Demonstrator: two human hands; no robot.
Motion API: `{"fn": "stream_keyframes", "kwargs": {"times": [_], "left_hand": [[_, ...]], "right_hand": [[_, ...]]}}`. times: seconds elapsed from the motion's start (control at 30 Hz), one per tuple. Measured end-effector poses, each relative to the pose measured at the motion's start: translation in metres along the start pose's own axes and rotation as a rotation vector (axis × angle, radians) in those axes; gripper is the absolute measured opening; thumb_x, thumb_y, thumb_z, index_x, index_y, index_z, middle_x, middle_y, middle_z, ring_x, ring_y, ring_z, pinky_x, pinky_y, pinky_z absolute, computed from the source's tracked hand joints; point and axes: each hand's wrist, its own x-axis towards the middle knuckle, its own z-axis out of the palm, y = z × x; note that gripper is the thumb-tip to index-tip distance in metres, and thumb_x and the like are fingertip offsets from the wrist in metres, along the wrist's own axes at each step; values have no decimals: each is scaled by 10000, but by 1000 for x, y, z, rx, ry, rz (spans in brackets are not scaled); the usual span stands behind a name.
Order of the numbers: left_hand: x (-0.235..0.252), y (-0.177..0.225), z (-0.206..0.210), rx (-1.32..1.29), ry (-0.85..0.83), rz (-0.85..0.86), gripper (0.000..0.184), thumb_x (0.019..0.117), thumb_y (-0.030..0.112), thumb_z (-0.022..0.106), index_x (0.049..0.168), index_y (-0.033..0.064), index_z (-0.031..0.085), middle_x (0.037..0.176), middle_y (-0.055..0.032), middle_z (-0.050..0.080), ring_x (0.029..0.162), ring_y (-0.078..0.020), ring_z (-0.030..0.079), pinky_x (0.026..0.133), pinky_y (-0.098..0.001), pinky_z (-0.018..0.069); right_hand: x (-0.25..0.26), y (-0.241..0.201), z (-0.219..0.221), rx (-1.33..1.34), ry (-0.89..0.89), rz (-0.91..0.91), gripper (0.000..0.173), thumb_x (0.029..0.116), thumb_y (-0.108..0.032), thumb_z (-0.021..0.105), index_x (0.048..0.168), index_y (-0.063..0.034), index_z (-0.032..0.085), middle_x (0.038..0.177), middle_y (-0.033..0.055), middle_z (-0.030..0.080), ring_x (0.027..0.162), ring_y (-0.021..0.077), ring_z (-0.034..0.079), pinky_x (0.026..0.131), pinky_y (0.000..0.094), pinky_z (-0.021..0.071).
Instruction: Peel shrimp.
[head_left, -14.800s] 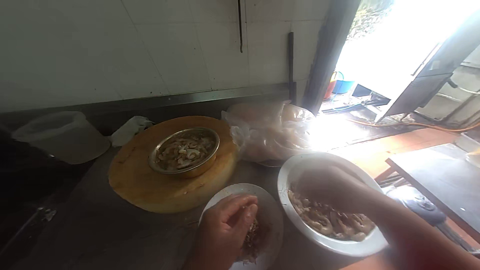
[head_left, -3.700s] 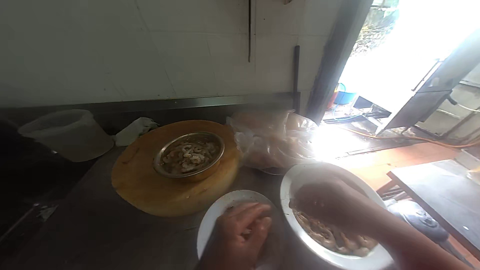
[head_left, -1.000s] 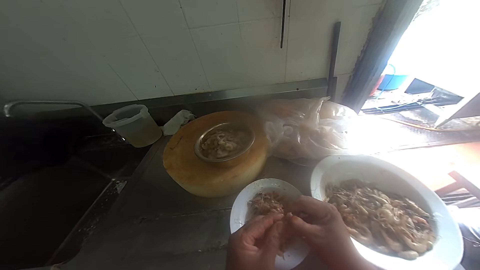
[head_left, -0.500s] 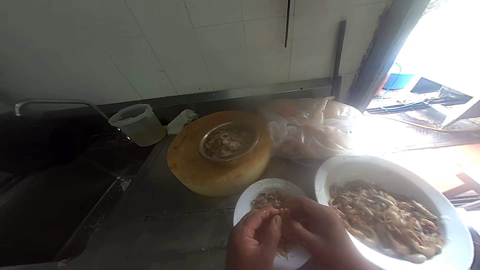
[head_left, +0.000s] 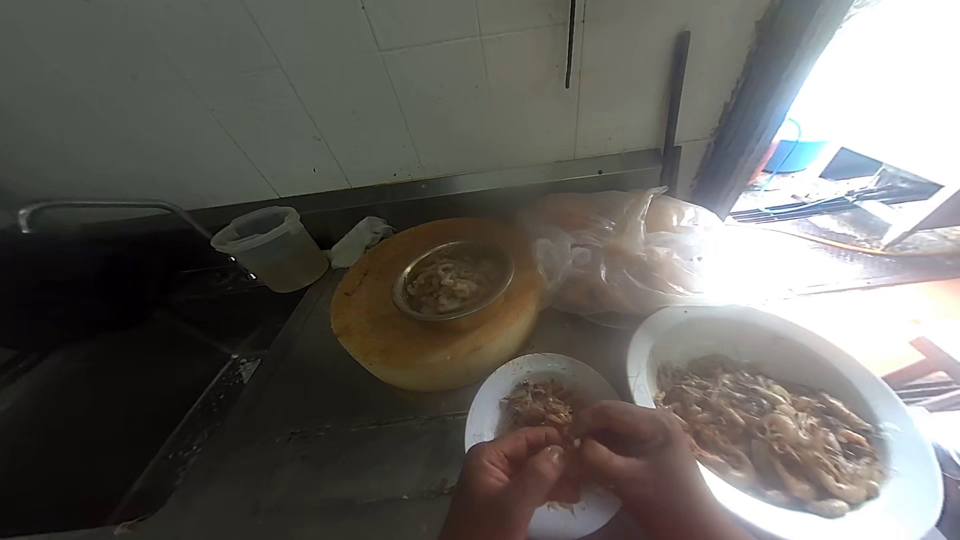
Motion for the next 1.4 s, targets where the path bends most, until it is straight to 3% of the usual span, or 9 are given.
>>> {"fn": "stream_keyframes", "kwargs": {"times": [0.17,0.4,0.53,0.67,0.9,1.07,1.2,1.27,1.4], "left_hand": [[6,0,-7,-256,-89,-175,211,1015,123,604,1095,-47,701,889,-180,719,727,-225,714,684,-390,626],[-2,-9,1,667,200,536,213,935,138,742,1127,46,730,984,-34,693,795,-127,698,671,-278,641],[0,-17,0,721,199,458,229,944,154,739,1161,82,747,1040,-16,708,888,-110,709,754,-262,643],[3,-13,-16,750,248,443,212,985,173,665,1164,84,738,991,-9,692,788,-106,695,675,-267,638],[17,0,-19,264,-119,-59,376,1089,213,489,1398,31,601,1254,-132,689,981,-275,730,833,-429,643],[17,-16,-31,646,62,133,329,1049,284,543,1291,126,700,1164,-18,709,944,-153,713,798,-319,631],[11,-10,-40,783,88,184,315,1044,318,544,1251,165,726,1064,17,720,816,-110,702,698,-281,624],[10,-10,-40,791,82,205,309,1045,318,548,1238,165,733,1035,24,715,787,-97,688,675,-264,614],[7,-13,-39,806,68,211,312,1043,344,556,1231,178,740,1030,38,706,792,-78,680,675,-238,605]], "right_hand": [[2,-3,-2,238,-42,176,75,926,-52,648,938,-24,717,815,76,699,673,151,688,604,325,620],[1,-6,2,180,53,306,70,945,-79,672,930,-16,699,789,101,707,638,212,711,581,389,649],[2,-8,7,108,36,239,77,952,-78,690,971,-6,709,848,110,739,699,224,743,621,384,666],[7,-3,-11,-70,1,238,93,947,-122,681,981,-59,741,852,56,740,707,194,727,642,364,654],[13,-8,-17,132,-105,178,85,956,-95,663,949,-22,707,824,96,714,698,208,721,648,379,652],[17,-17,-34,-779,-260,197,164,958,-221,622,1045,-244,758,1094,-94,712,954,34,685,803,265,614],[21,-26,-21,-1262,-536,296,206,999,-159,556,1053,-180,754,1117,46,693,1121,247,649,846,463,586],[21,-29,-4,-1405,-623,338,197,964,-40,545,1029,-85,725,1105,151,640,1119,352,617,731,470,589],[36,-36,25,-1587,-791,600,196,938,59,506,1029,48,680,1246,226,579,1176,392,586,728,449,577]]}}
